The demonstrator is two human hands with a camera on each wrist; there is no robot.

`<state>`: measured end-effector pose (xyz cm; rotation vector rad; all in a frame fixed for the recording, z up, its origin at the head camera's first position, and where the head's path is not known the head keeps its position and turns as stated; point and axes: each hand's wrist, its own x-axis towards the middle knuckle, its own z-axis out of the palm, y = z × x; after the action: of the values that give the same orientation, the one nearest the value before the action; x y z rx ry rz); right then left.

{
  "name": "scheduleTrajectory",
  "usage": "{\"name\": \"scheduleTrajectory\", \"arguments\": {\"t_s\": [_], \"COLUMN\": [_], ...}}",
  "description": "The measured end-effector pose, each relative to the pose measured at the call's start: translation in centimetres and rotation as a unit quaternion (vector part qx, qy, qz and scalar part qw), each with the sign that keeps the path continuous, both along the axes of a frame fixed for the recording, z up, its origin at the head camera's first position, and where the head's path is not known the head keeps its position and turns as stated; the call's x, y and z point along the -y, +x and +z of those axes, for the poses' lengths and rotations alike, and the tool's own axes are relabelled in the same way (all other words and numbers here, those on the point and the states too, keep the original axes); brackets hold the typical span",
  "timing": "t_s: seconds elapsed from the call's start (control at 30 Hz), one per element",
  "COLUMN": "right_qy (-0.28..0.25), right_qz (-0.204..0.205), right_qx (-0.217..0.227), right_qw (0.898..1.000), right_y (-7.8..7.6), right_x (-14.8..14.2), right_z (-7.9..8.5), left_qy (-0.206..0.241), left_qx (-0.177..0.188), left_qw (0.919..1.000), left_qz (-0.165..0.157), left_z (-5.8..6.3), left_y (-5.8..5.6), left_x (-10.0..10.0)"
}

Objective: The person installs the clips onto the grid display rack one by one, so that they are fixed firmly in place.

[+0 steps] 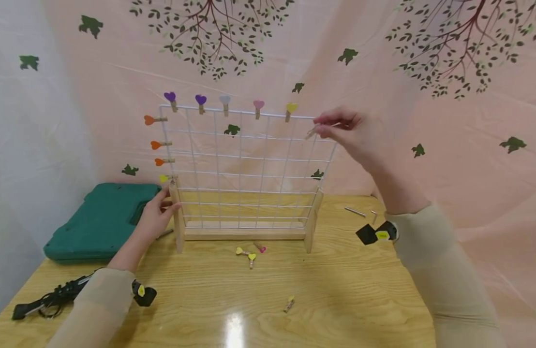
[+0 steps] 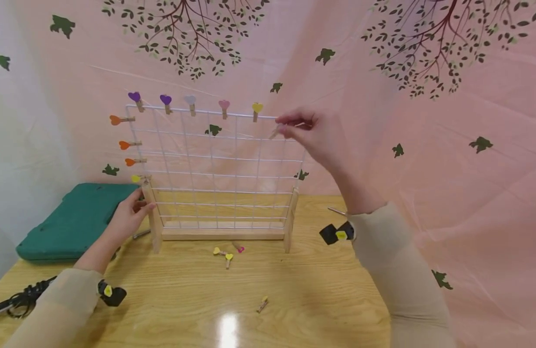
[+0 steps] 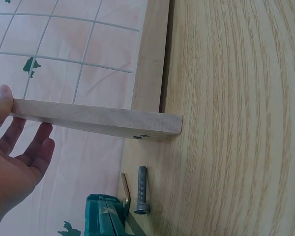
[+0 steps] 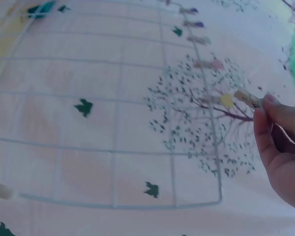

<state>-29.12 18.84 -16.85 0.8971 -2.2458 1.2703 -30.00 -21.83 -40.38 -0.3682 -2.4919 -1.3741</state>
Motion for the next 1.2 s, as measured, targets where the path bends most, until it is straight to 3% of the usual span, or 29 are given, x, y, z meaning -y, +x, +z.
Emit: {"name": "scheduleTrajectory", "arguments": {"t_s": [0.1,0.2,0.33,0.63,0.97,1.2], "right_qy": [-0.013,0.013,0.050,0.070,0.110,0.137], "right_qz": [-0.041,-0.088,-0.122,-0.138,-0.152,-0.152], "right_qx": [-0.030,-0.049,-0.067,-0.106,-0.134,-0.126], "right_qw": [0.999,0.995,0.989,0.982,0.973,0.971], "right_y": [-0.6,-1.2,-2.0,-4.2,-4.3,-4.4], "right_x": [-0.3,-0.3,0.2,0.7,1.0,1.3], "right_z": [1.6,2.6,3.3,3.4,2.9,2.7], "left_qy": [0.001,0.001,0.000,0.000,0.005,0.009], "left_qx": [0.000,0.006,0.006,-0.007,-0.005,0.005], "left_qw": [1.0000,1.0000,1.0000,1.0000,0.9999,0.9999], "left_qz": [-0.001,0.000,0.001,-0.003,-0.008,-0.008], "left_z": [-0.1,0.0,0.0,-0.1,0.0,0.3], "left_y": [0.0,0.0,0.0,-0.1,0.0,0.3], "left_x": [0.0,0.0,0.1,0.2,0.1,-0.1]}}
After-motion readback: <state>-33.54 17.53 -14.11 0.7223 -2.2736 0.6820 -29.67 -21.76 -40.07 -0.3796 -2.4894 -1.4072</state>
